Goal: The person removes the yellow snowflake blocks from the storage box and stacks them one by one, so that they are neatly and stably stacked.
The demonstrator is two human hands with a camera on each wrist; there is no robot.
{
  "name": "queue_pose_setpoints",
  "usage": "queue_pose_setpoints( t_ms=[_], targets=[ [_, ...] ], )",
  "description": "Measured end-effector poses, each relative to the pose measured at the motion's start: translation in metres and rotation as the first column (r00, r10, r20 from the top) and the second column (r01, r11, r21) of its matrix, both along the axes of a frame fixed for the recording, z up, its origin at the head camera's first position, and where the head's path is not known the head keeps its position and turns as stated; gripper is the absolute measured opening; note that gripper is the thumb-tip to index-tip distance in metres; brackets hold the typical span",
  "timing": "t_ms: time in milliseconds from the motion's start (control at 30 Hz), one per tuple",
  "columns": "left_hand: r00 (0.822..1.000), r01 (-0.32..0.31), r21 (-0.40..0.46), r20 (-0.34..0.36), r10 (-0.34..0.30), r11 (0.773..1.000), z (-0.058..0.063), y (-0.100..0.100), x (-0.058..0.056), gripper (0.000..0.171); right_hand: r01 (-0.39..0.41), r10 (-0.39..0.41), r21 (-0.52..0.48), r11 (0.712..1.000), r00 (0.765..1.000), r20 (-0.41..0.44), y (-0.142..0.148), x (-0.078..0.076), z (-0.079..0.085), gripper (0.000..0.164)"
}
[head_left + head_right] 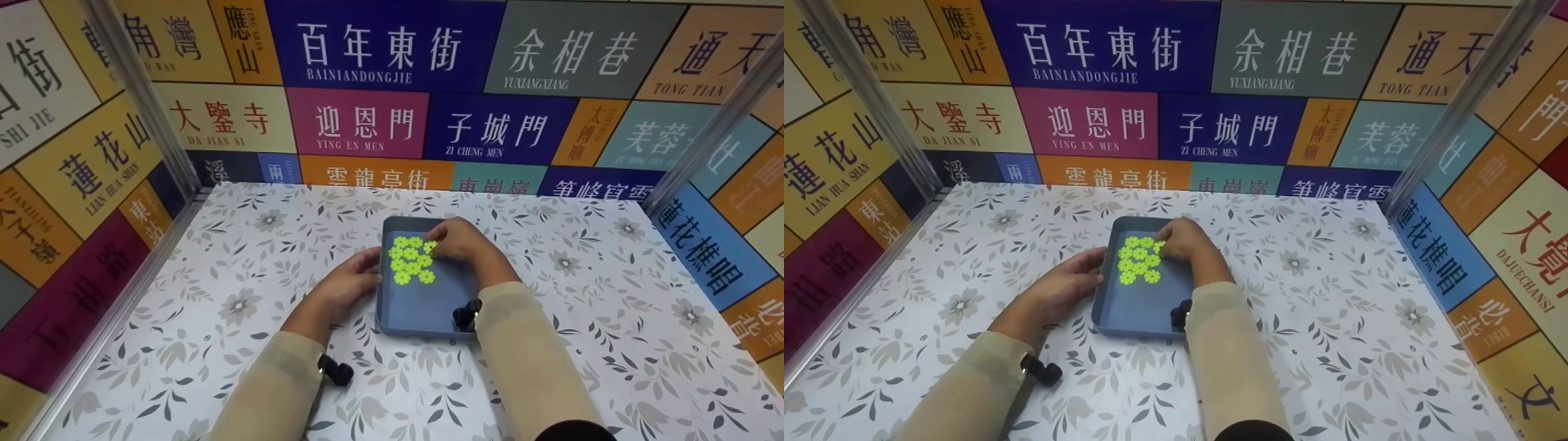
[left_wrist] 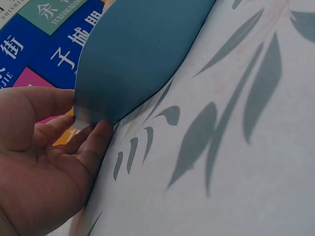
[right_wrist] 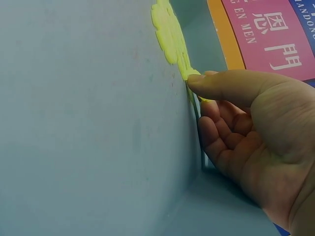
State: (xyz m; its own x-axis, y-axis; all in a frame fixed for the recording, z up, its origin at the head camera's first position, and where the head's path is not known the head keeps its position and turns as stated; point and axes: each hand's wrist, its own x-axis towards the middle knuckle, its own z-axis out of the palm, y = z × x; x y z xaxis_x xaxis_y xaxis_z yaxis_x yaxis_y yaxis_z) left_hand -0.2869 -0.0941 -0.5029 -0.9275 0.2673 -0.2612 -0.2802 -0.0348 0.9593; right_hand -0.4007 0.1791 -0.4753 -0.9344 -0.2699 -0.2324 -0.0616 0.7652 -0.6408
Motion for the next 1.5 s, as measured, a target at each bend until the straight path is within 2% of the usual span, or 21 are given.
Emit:
queue_pose_setpoints(
  t_ms=[200,833,933,1033,1267,1500],
  targets=[
    [1.000,0.007,-0.007,0.003,-0.007,1.000,0.001,0.001,-0.001,0.074,-0.002,0.002,0.008,1.000,1.000,0.021,0.003,-0.001,0.000,0.035],
    [1.000,0.013,0.007,0.008,-0.013,1.000,0.002,0.003,0.001,0.074,-0.049,0.049,-0.007,0.999,0.999,0.002,0.005,0.002,0.005,0.036],
    [1.000,0.012,0.002,0.009,-0.012,1.000,0.002,0.004,0.000,0.073,-0.028,0.028,-0.053,0.998,1.000,0.003,0.006,0.002,0.007,0.036],
    [1.000,0.012,-0.004,0.009,-0.012,1.000,0.002,0.005,0.000,0.073,0.019,-0.016,-0.141,0.990,1.000,0.022,0.005,0.003,0.011,0.039],
    [1.000,0.024,-0.003,0.002,-0.024,1.000,0.003,0.003,0.001,0.074,0.153,-0.134,-0.286,0.946,0.987,0.087,0.006,0.005,0.029,0.035],
    [0.999,0.033,0.019,-0.032,-0.032,0.999,0.001,-0.001,0.001,0.073,0.146,-0.128,-0.399,0.905,0.989,0.071,0.013,0.015,0.043,0.035]
  ],
)
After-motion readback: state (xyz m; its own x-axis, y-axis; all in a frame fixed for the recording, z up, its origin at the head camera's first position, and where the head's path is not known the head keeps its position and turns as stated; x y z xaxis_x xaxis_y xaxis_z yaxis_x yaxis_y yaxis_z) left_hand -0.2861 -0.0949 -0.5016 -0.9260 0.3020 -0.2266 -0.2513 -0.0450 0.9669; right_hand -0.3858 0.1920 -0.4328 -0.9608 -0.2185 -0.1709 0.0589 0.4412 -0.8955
